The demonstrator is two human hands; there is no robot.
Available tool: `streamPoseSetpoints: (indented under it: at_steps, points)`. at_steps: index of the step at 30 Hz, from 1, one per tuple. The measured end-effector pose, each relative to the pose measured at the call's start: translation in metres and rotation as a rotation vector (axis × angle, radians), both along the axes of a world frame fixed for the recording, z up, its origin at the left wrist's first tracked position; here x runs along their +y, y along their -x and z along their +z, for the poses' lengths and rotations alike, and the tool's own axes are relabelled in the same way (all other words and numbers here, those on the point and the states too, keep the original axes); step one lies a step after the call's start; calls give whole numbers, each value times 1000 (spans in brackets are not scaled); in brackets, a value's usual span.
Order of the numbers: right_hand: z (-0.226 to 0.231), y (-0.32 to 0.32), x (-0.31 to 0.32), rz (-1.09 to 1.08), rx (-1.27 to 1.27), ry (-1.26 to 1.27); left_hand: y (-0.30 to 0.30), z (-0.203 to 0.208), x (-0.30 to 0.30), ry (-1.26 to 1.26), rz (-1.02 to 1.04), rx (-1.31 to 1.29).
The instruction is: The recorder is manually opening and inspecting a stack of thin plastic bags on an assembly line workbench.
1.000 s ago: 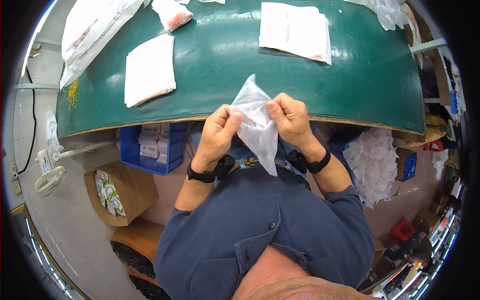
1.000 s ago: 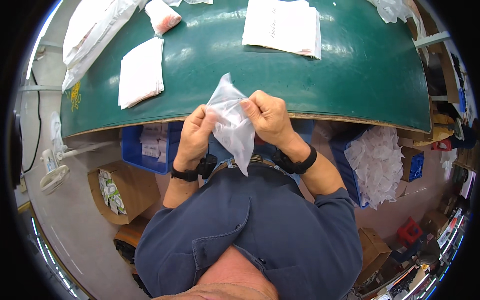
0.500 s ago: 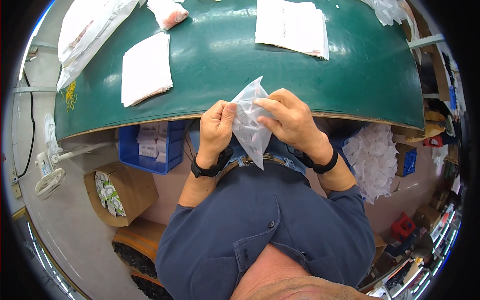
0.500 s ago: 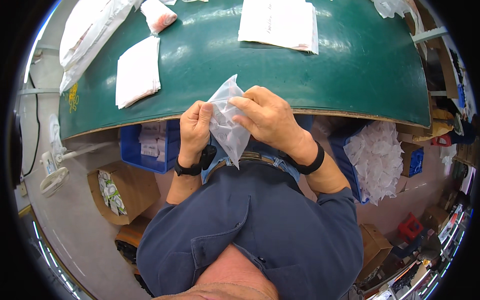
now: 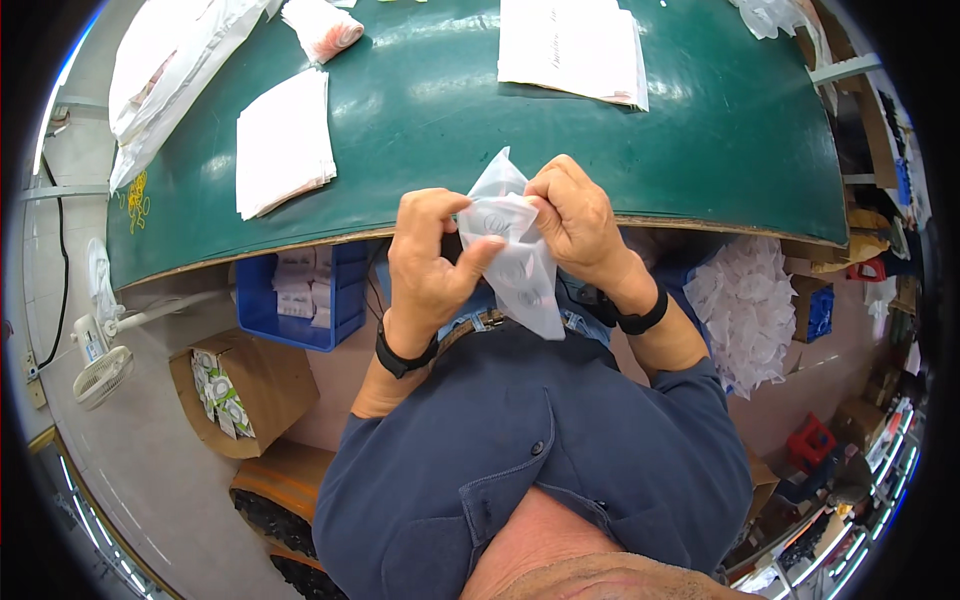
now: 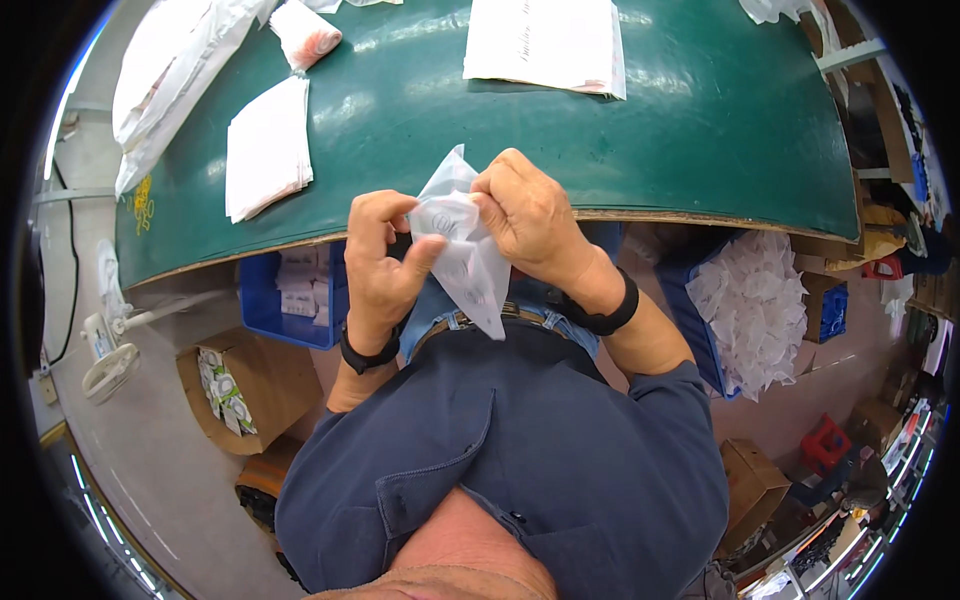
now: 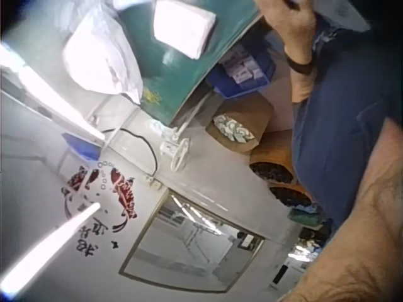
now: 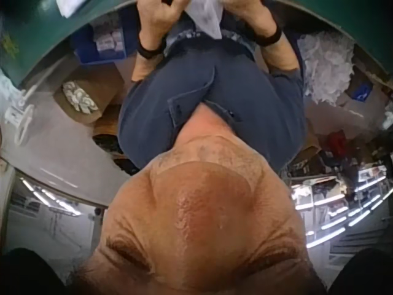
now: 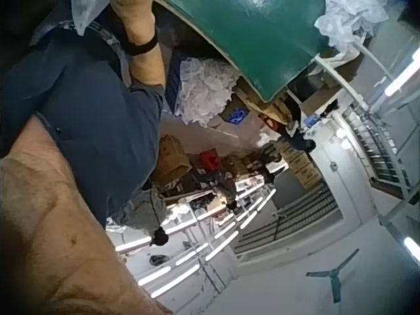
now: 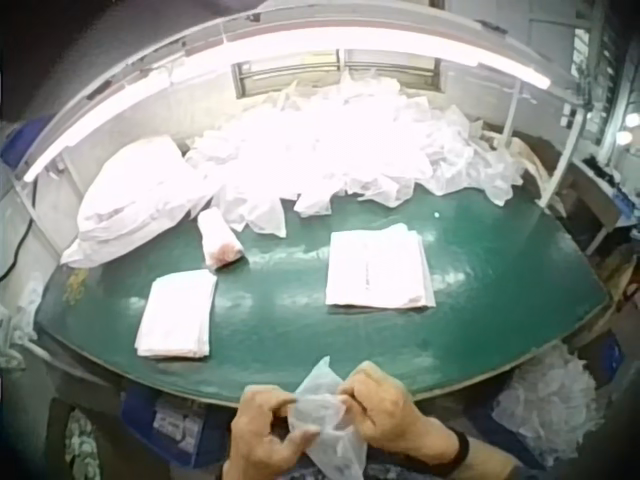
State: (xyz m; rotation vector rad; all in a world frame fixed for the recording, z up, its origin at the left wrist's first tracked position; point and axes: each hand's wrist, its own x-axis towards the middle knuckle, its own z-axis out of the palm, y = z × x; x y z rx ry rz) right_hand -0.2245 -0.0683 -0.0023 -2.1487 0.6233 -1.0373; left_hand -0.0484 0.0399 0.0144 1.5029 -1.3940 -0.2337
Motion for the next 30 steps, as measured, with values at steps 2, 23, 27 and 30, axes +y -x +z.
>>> streamPoseSetpoints:
  at_steps: [2, 23, 27, 30]
  points:
    - [0, -3, 2, -1, -15, 67, 1, 5, -2, -12, -83, -36]
    - [-5, -10, 12, -36, -115, 122, 9, -14, -4, -34, -124, 162]
    - [-7, -5, 11, 174, -23, 14, 2, -17, -4, -3, -136, 189]
    - [-7, 2, 5, 95, -37, 56, -5, -18, 1, -15, -136, 211]
